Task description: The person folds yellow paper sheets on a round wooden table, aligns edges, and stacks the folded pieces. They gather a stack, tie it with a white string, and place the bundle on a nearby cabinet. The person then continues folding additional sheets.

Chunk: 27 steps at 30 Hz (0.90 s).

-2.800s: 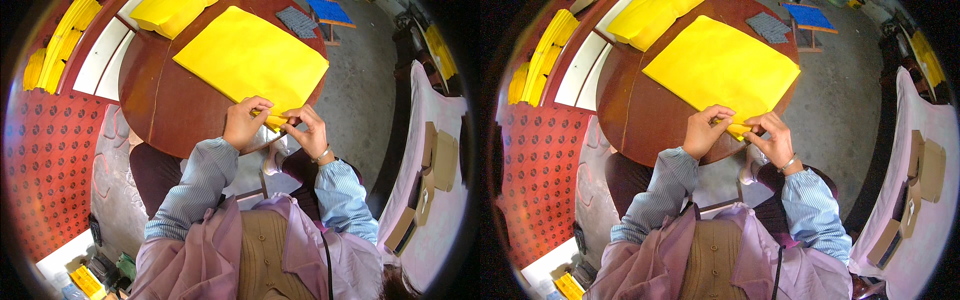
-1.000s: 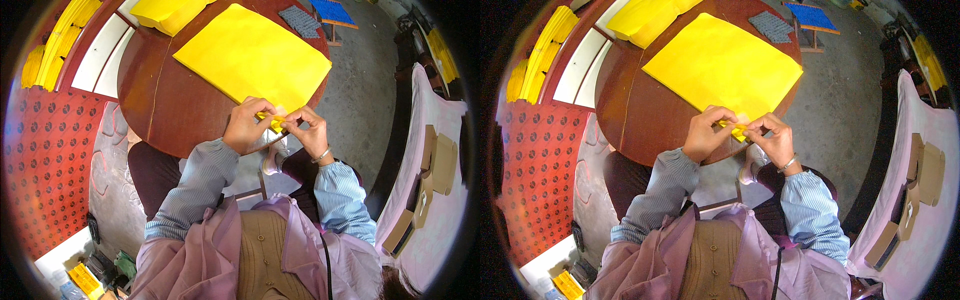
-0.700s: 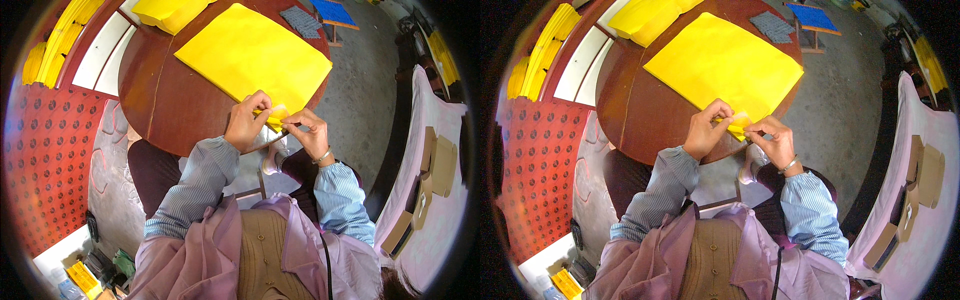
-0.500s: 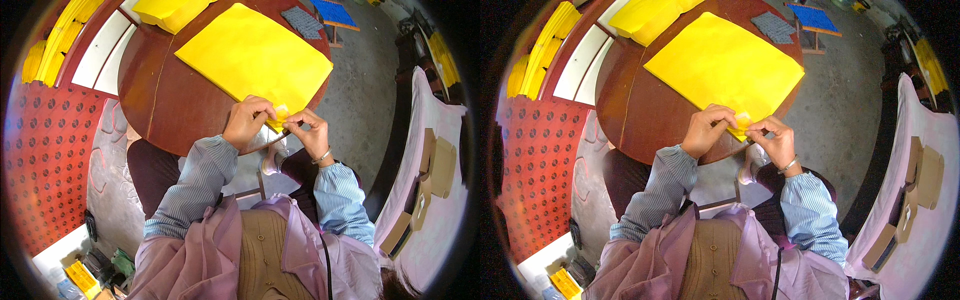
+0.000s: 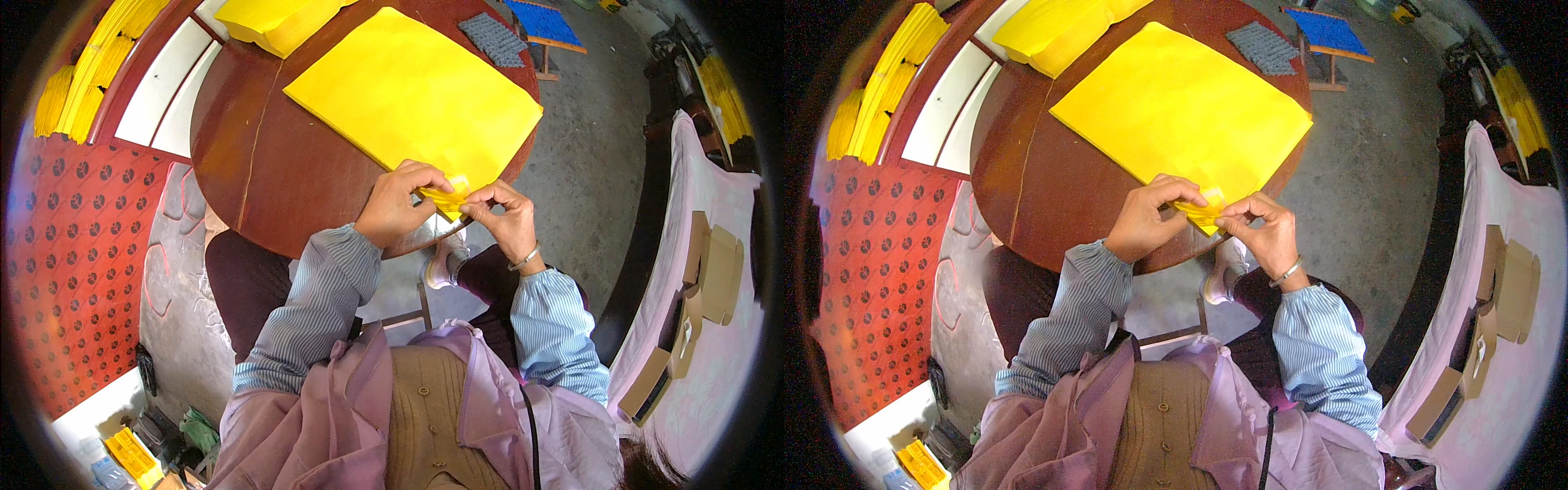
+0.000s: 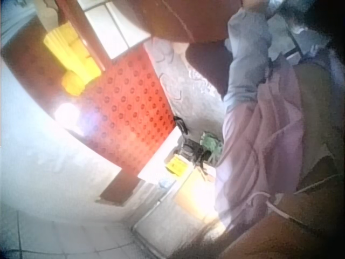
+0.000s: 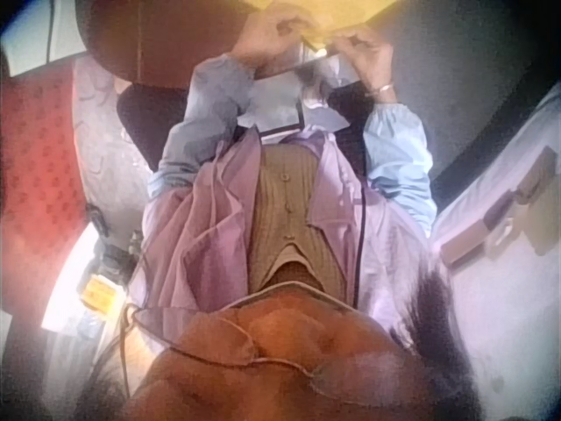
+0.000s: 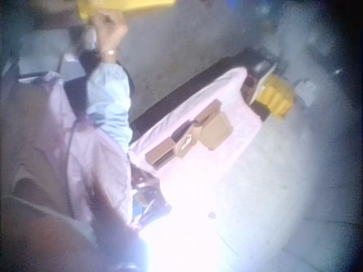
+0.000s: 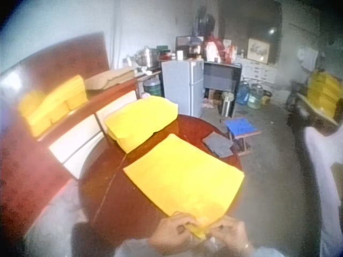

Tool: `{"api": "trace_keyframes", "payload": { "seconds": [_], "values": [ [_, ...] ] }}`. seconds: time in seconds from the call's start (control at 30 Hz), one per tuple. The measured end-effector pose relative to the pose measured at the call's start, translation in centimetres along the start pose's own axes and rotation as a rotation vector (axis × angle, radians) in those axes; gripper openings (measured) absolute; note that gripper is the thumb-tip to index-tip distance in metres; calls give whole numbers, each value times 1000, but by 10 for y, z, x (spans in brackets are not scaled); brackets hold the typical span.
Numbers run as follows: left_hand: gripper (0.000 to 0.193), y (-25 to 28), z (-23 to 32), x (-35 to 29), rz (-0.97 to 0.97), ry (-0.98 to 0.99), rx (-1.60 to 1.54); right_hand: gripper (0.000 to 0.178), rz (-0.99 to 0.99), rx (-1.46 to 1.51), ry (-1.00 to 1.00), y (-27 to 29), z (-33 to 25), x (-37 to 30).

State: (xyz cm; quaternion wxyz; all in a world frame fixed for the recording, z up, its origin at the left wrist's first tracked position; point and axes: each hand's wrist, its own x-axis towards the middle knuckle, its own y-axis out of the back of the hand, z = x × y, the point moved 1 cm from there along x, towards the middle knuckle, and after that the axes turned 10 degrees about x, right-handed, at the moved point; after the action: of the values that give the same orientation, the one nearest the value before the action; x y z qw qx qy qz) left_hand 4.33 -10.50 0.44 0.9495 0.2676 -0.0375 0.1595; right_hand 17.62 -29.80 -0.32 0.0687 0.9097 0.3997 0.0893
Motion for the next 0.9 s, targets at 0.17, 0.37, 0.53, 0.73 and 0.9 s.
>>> {"api": "trace_keyframes", "payload": {
  "seconds": [0.17, 0.37, 0.53, 0.73, 0.9],
  "values": [
    [25, -1, 0, 0, 51, -53, 5, 13, 1, 3, -26, 0, 0, -1],
    [23, -2, 4, -1, 69, -65, 31, 13, -6, -1, -21, 0, -1, 0],
    [23, -4, 4, -2, 98, -58, 35, 13, -3, -10, -32, -1, -3, 0],
    [22, -8, 5, -3, 159, -112, 69, 13, -10, 13, -41, -1, -3, 0],
    [21, -13, 5, -4, 218, -125, 87, 13, -29, -7, -18, -1, -3, 1]
  ]
}}
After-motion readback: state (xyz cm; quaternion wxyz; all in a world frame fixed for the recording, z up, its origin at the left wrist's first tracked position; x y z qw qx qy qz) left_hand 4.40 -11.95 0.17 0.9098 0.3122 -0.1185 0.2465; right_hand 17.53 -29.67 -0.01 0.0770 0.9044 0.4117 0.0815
